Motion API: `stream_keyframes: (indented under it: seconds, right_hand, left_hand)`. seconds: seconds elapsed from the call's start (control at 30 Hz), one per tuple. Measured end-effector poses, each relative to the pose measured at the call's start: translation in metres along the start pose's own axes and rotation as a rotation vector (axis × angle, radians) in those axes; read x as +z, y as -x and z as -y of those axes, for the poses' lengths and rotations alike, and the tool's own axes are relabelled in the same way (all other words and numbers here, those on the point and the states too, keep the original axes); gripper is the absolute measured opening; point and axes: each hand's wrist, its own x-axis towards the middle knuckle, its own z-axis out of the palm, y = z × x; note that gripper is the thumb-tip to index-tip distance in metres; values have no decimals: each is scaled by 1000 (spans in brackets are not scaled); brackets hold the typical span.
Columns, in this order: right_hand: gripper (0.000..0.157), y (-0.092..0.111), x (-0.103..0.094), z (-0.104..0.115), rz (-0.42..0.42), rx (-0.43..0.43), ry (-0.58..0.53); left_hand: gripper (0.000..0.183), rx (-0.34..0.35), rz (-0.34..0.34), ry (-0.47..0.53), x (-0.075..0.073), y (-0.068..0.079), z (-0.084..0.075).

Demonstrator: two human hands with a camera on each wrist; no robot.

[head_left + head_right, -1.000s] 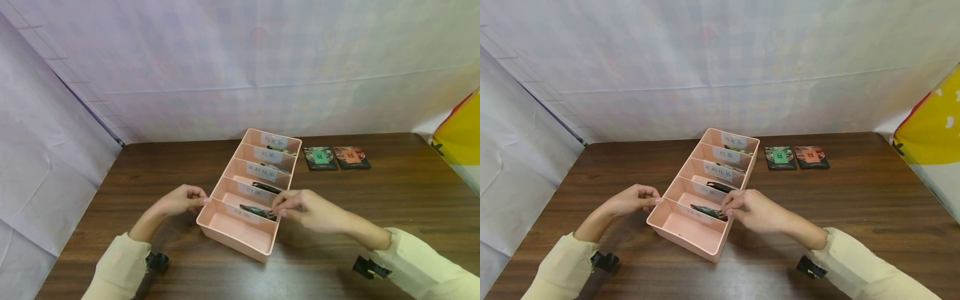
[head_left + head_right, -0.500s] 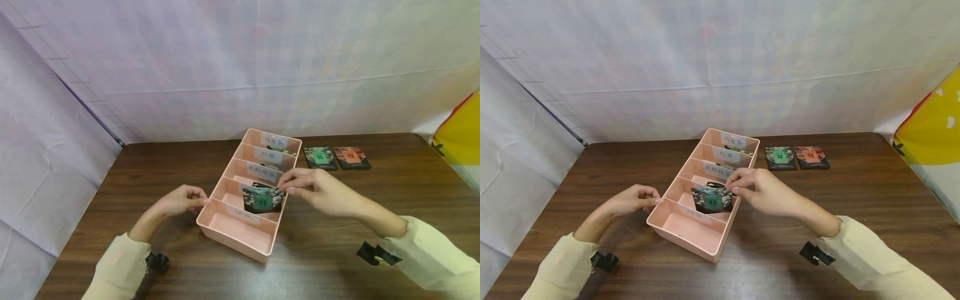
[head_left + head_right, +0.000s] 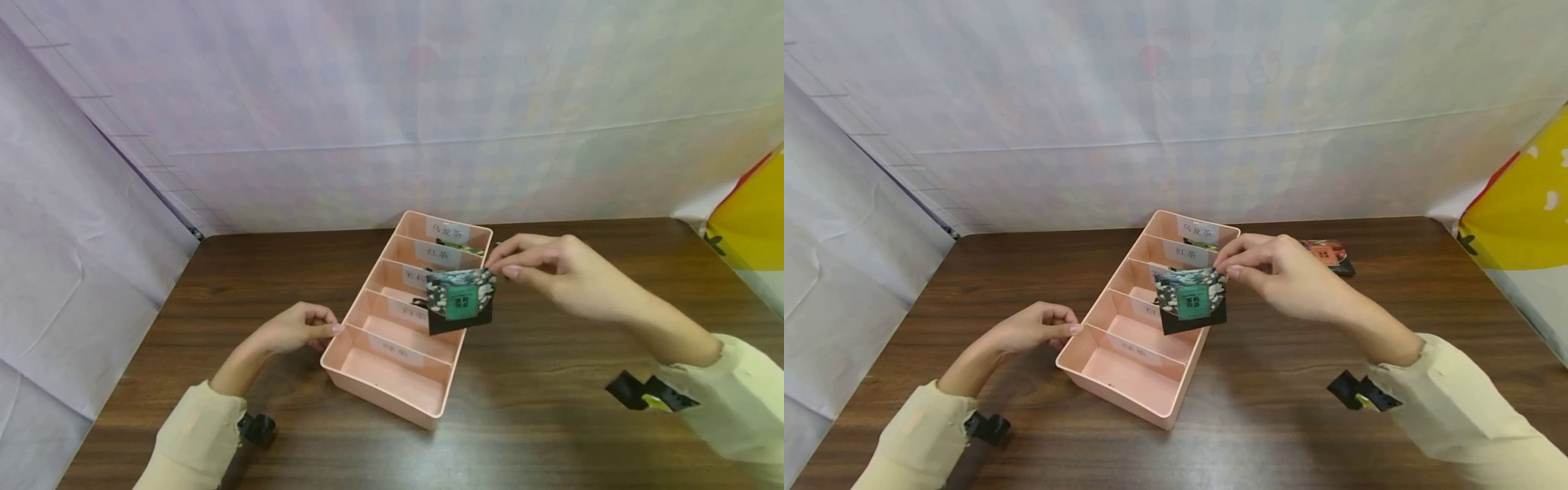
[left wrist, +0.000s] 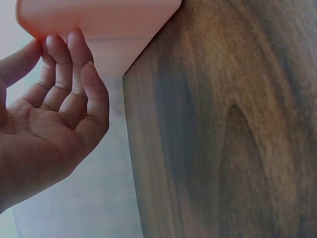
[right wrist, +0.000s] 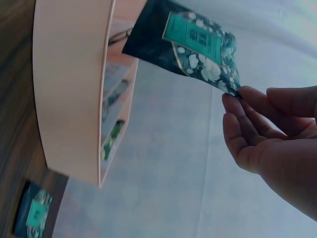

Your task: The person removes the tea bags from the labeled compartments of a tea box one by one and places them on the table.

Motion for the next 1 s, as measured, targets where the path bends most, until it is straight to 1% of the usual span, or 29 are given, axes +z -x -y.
stream_keyframes:
  seconds: [0.1,0.37,0.53,0.6,0.7,0.87,1.0]
  right_hand:
    - [21,3,-7,-5,-11,16,24]
    - [20,15,-20,-26,-5,151,72]
    - [20,24,-27,-44,5,179,112]
    - [19,28,-30,-52,16,208,125]
    - [19,35,-35,-63,26,267,129]
    - [18,47,-44,-79,44,415,143]
    - [21,60,-55,-96,87,477,170]
  left_hand:
    - [17,-2,1,3,0,0,0]
    - [17,-5,3,3,0,0,0]
    - [17,-3,3,8,0,0,0]
    - [17,-1,4,5,0,0,0]
    - [17,3,6,1,0,0,-1]
    - [17,9,7,1,0,0,-1]
    - [18,7,8,-6,0,0,-1]
